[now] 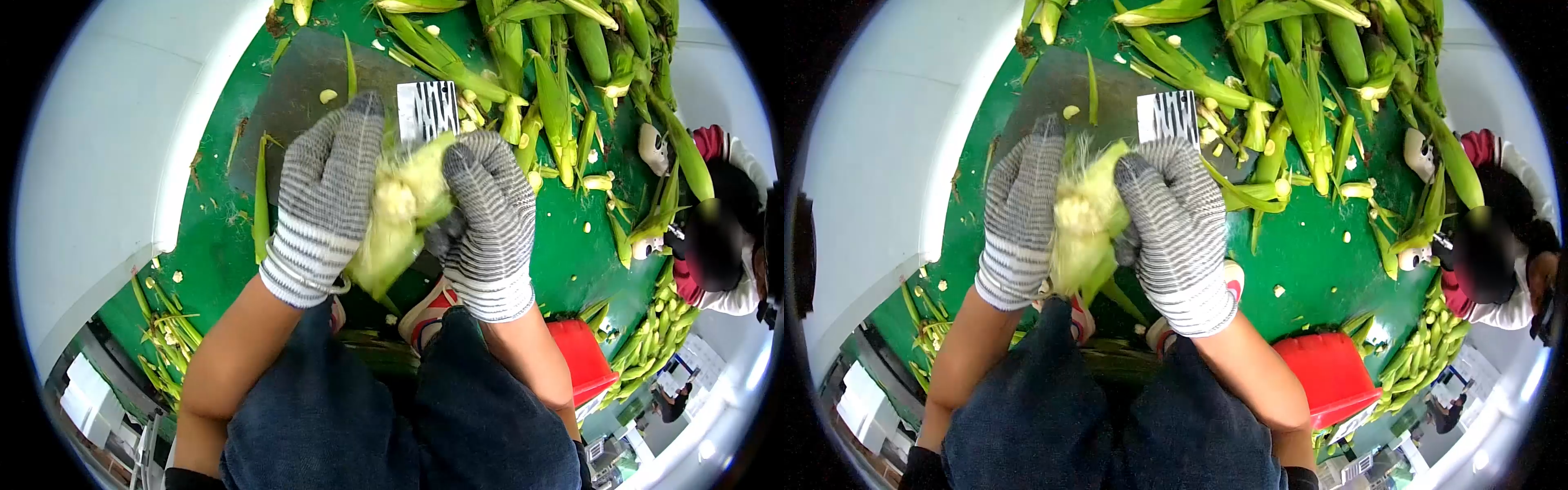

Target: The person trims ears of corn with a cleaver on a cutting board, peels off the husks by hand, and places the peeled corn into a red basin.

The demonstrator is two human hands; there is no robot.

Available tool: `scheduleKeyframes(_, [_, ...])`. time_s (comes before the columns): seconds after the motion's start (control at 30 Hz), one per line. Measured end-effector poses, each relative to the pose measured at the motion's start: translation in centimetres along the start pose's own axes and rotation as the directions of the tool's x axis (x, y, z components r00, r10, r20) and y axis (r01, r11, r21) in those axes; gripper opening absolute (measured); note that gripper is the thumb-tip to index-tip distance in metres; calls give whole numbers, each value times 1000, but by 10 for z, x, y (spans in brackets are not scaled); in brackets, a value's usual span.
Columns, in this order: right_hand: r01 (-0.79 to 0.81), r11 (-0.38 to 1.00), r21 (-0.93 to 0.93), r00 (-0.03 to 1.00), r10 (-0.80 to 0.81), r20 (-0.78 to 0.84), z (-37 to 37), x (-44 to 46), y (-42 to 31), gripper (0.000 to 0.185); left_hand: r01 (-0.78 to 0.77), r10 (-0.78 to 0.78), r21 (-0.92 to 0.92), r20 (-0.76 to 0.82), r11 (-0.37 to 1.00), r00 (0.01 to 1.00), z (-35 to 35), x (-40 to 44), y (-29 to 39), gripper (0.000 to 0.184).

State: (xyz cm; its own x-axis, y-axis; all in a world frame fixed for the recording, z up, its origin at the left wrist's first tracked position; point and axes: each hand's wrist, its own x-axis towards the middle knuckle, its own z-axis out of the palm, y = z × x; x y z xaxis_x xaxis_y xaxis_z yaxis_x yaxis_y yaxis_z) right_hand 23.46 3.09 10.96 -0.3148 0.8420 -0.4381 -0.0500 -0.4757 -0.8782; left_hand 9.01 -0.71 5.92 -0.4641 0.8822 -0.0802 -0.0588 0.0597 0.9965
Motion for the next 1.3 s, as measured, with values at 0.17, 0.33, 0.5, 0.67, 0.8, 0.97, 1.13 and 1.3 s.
scheduleKeyframes(0.17, [-137,946,293,974,182,-133,-52,-24,41,19,144,-199,219,255,965,946,2,-29,-28,30])
scheduleKeyframes(0.33, [-188,914,359,945,268,-187,-92,-58,51,15,577,-466,-124,467,807,752,31,-49,-35,32])
scheduleKeyframes(0.5, [-75,746,-661,992,-11,-125,-108,-68,12,29,698,-559,-281,438,659,704,40,-48,-23,32])
scheduleKeyframes(0.67, [-512,780,-361,844,535,-42,-108,-82,-27,57,92,-92,22,443,996,892,45,-59,-39,29])
scheduleKeyframes(0.8, [-619,761,-195,769,637,42,-89,-60,-22,53,132,-113,-7,471,991,875,45,-56,-37,29])
scheduleKeyframes(0.97, [-693,659,-292,619,752,227,-82,-36,1,34,413,-349,-42,460,910,817,44,-57,-29,27])
scheduleKeyframes(1.13, [-481,485,-730,545,818,185,-68,-22,7,30,284,-262,23,466,958,845,22,-43,-39,26])
scheduleKeyframes(1.3, [-353,749,-561,590,644,487,-42,-5,68,33,617,-466,-256,464,744,754,-47,-32,-62,36])
